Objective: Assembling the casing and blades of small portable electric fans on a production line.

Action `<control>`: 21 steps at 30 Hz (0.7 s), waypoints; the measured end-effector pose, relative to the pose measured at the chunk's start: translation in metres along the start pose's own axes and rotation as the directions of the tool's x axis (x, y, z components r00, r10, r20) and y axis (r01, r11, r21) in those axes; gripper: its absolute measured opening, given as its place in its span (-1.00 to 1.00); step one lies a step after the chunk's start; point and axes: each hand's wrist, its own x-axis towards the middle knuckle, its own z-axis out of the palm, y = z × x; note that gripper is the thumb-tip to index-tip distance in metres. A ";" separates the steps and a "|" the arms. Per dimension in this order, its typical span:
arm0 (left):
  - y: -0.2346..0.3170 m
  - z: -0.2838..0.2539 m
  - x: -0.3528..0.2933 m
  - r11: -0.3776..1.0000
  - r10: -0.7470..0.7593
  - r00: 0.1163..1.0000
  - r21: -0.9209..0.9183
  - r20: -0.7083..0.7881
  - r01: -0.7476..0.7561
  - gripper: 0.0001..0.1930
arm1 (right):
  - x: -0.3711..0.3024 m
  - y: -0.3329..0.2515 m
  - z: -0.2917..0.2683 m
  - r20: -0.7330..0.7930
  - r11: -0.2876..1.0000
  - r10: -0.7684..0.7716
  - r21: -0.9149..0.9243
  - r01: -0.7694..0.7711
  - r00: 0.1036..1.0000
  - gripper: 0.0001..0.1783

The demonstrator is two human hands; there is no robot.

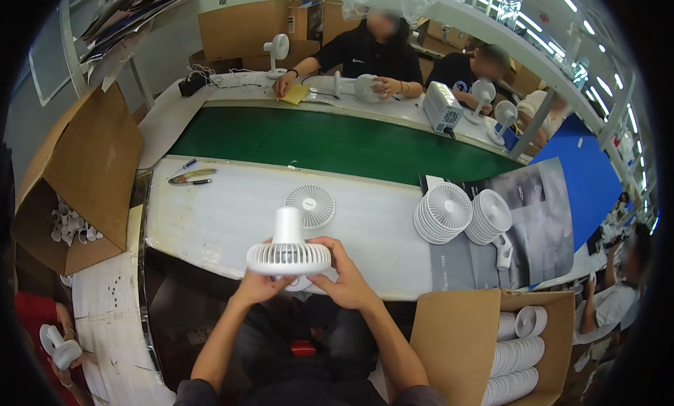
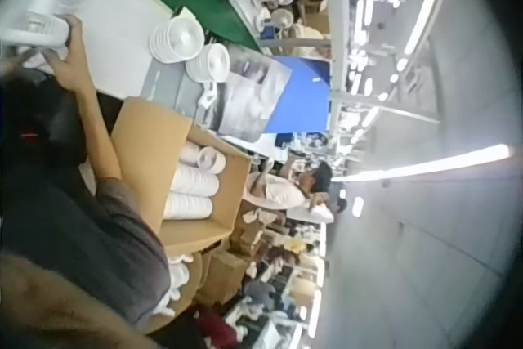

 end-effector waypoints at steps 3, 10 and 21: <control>-0.032 0.009 -0.002 0.977 0.111 0.993 0.186 -0.048 -0.100 -0.28 | 0.001 -0.012 0.002 0.009 0.998 -0.037 -0.058 0.038 0.999 -0.35; -0.041 0.011 0.010 0.967 -0.092 0.996 0.239 0.002 0.089 -0.30 | 0.038 -0.006 0.003 -0.169 0.992 -0.118 -0.067 0.108 0.978 -0.52; -0.029 0.004 0.015 0.966 -0.036 0.996 0.252 -0.087 0.057 -0.31 | 0.069 -0.006 0.017 -0.289 0.995 -0.087 0.025 0.098 0.954 -0.67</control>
